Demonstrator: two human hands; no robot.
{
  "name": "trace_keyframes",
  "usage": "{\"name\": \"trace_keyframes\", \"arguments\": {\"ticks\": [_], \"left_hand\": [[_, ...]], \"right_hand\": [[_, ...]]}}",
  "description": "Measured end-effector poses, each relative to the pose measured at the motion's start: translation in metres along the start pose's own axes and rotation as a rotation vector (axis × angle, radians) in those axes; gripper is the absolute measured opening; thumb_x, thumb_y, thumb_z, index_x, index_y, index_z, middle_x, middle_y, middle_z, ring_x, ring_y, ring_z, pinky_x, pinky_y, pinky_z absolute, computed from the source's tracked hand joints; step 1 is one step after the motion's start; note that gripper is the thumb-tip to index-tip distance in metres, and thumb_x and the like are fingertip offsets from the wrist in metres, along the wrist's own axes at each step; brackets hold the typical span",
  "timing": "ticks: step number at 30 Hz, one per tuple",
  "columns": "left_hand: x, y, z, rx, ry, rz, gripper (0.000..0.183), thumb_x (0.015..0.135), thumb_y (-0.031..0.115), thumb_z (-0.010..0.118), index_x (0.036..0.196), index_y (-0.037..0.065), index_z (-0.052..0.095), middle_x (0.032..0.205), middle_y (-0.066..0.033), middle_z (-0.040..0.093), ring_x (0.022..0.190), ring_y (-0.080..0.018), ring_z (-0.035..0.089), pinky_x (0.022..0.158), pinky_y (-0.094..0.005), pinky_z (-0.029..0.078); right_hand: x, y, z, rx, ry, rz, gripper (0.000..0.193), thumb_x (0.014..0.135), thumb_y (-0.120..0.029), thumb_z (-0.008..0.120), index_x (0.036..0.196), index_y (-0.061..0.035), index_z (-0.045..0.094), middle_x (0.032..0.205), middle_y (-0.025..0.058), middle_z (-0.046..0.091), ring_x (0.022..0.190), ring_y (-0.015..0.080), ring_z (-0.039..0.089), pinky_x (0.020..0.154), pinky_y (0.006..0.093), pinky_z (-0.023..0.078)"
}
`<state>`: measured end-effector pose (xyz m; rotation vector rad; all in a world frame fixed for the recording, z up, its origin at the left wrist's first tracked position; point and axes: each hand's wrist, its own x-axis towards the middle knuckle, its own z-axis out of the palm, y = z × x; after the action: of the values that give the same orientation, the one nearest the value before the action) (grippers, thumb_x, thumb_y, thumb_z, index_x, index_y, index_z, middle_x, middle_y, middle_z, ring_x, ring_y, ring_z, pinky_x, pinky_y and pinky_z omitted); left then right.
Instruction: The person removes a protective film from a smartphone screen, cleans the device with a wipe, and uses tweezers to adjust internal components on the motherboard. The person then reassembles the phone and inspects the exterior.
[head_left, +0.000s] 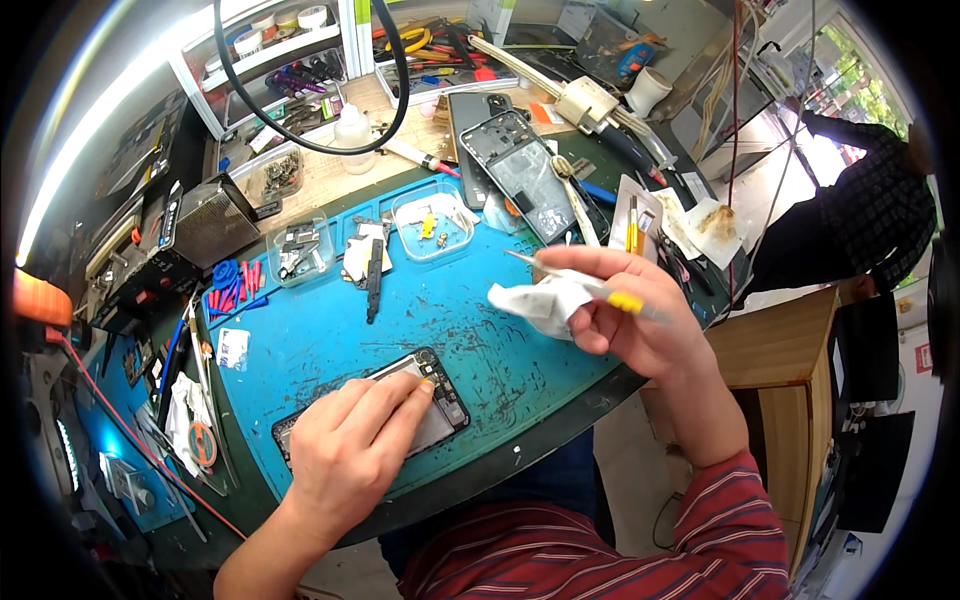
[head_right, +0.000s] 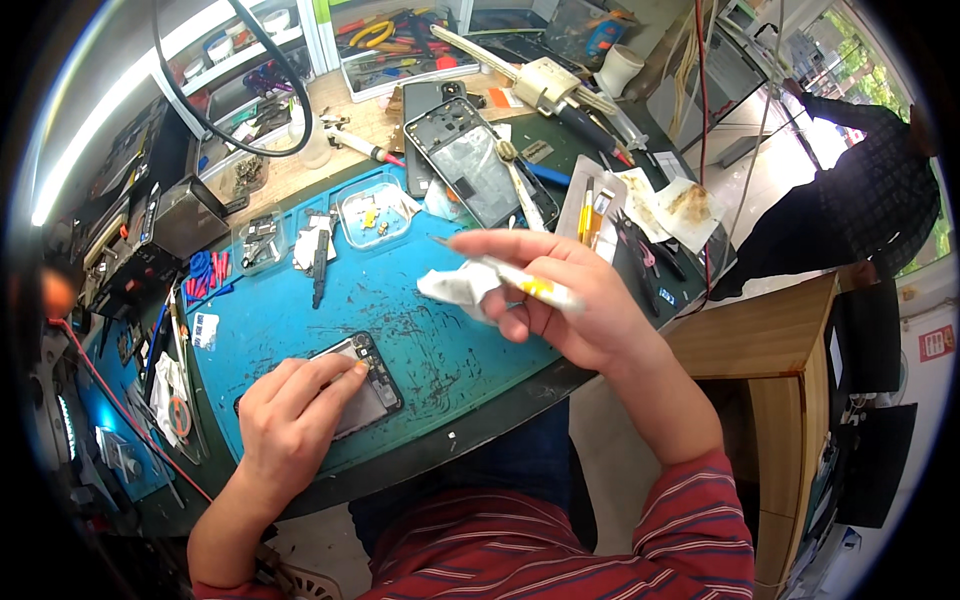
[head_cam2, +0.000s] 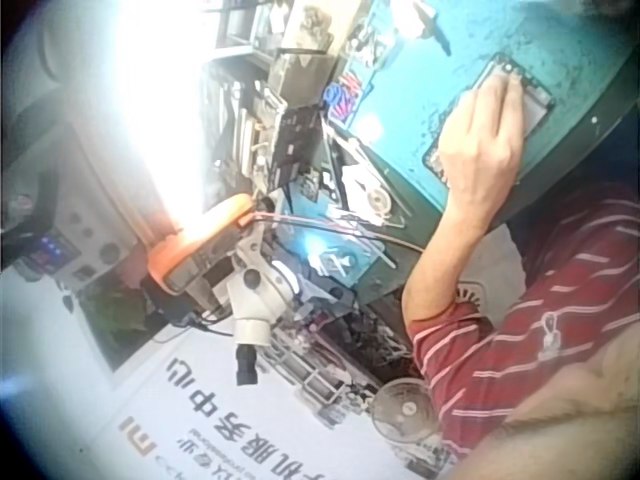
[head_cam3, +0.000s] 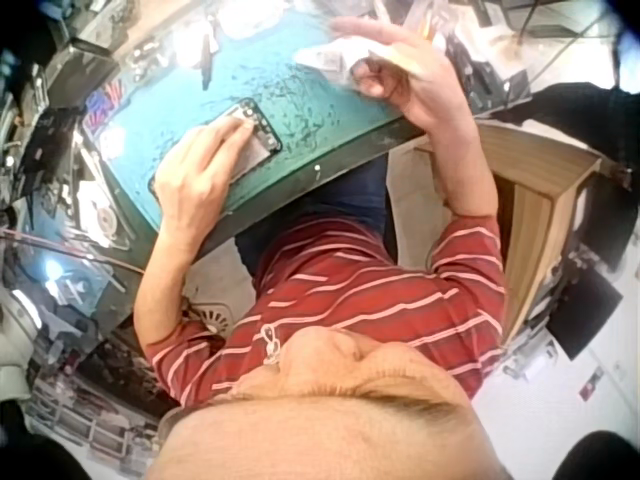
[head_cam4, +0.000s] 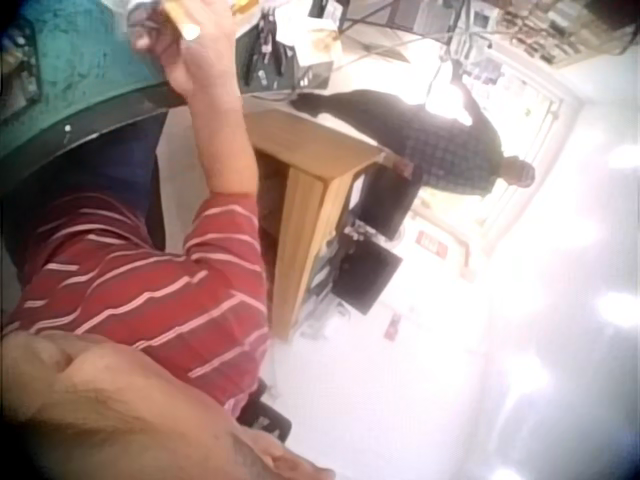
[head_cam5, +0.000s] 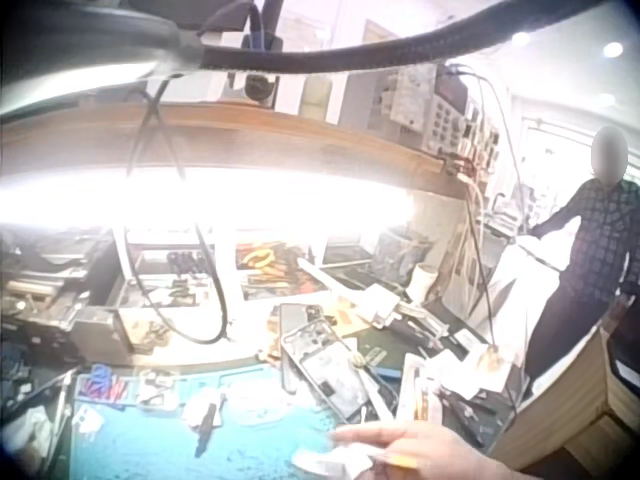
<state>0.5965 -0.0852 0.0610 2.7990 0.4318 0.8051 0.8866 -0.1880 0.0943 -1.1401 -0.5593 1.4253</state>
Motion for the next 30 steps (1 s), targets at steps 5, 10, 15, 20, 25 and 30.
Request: {"name": "trace_keyframes", "arguments": {"ticks": [5, 10, 15, 20, 25, 30], "left_hand": [[0.001, 0.001, -0.001, -0.002, 0.001, 0.000, 0.027, 0.075, 0.002, 0.072, 0.103, 0.001, 0.076, 0.102, -0.0071, 0.074, 0.078, -0.0210, 0.070, 0.065, -0.0323, 0.056], [0.000, 0.000, 0.000, 0.002, -0.004, -0.009, 0.028, 0.076, 0.003, 0.072, 0.103, 0.001, 0.076, 0.101, -0.0070, 0.074, 0.078, -0.0210, 0.070, 0.064, -0.0323, 0.056], [-0.002, -0.003, -0.001, 0.022, -0.029, 0.021, 0.028, 0.077, 0.006, 0.074, 0.104, 0.001, 0.077, 0.106, -0.0059, 0.073, 0.081, -0.0179, 0.070, 0.065, -0.0303, 0.055], [0.000, -0.003, -0.001, 0.029, -0.036, 0.023, 0.029, 0.076, 0.006, 0.074, 0.105, 0.001, 0.077, 0.105, -0.0061, 0.073, 0.081, -0.0181, 0.071, 0.065, -0.0304, 0.055], [0.001, -0.002, -0.003, 0.025, -0.043, 0.010, 0.028, 0.076, 0.006, 0.075, 0.104, 0.001, 0.077, 0.104, -0.0057, 0.073, 0.079, -0.0175, 0.070, 0.064, -0.0301, 0.055], [0.003, -0.002, -0.004, 0.021, -0.056, 0.009, 0.026, 0.077, 0.006, 0.076, 0.102, 0.002, 0.077, 0.103, -0.0055, 0.073, 0.077, -0.0170, 0.069, 0.063, -0.0298, 0.055]], "right_hand": [[0.002, 0.006, -0.014, -0.561, 0.114, -0.453, 0.041, 0.109, -0.027, 0.061, 0.141, -0.0012, 0.059, 0.096, 0.0057, 0.070, 0.077, 0.0104, 0.065, 0.062, 0.0237, 0.050], [-0.006, -0.008, 0.006, -1.140, 0.283, -0.807, 0.047, 0.114, -0.039, 0.049, 0.135, 0.0004, 0.064, 0.087, 0.0081, 0.069, 0.076, 0.0165, 0.068, 0.071, 0.0292, 0.054], [-0.011, 0.006, 0.019, -0.834, -0.107, -0.528, 0.024, 0.104, -0.011, 0.065, 0.124, 0.0006, 0.073, 0.098, 0.0117, 0.077, 0.085, 0.0199, 0.073, 0.078, 0.0327, 0.057], [0.008, 0.034, 0.024, -1.021, -0.245, -0.459, 0.021, 0.094, -0.012, 0.080, 0.113, -0.0032, 0.076, 0.101, 0.0101, 0.078, 0.086, 0.0203, 0.076, 0.073, 0.0293, 0.058], [0.018, 0.040, 0.031, -0.838, -0.294, -0.470, 0.025, 0.094, -0.008, 0.080, 0.119, -0.0025, 0.077, 0.100, 0.0105, 0.079, 0.086, 0.0189, 0.076, 0.077, 0.0303, 0.059], [0.025, 0.047, 0.030, -0.795, -0.395, -0.521, 0.022, 0.094, -0.004, 0.079, 0.115, 0.0004, 0.079, 0.100, 0.0136, 0.078, 0.090, 0.0236, 0.076, 0.079, 0.0325, 0.059]]}}
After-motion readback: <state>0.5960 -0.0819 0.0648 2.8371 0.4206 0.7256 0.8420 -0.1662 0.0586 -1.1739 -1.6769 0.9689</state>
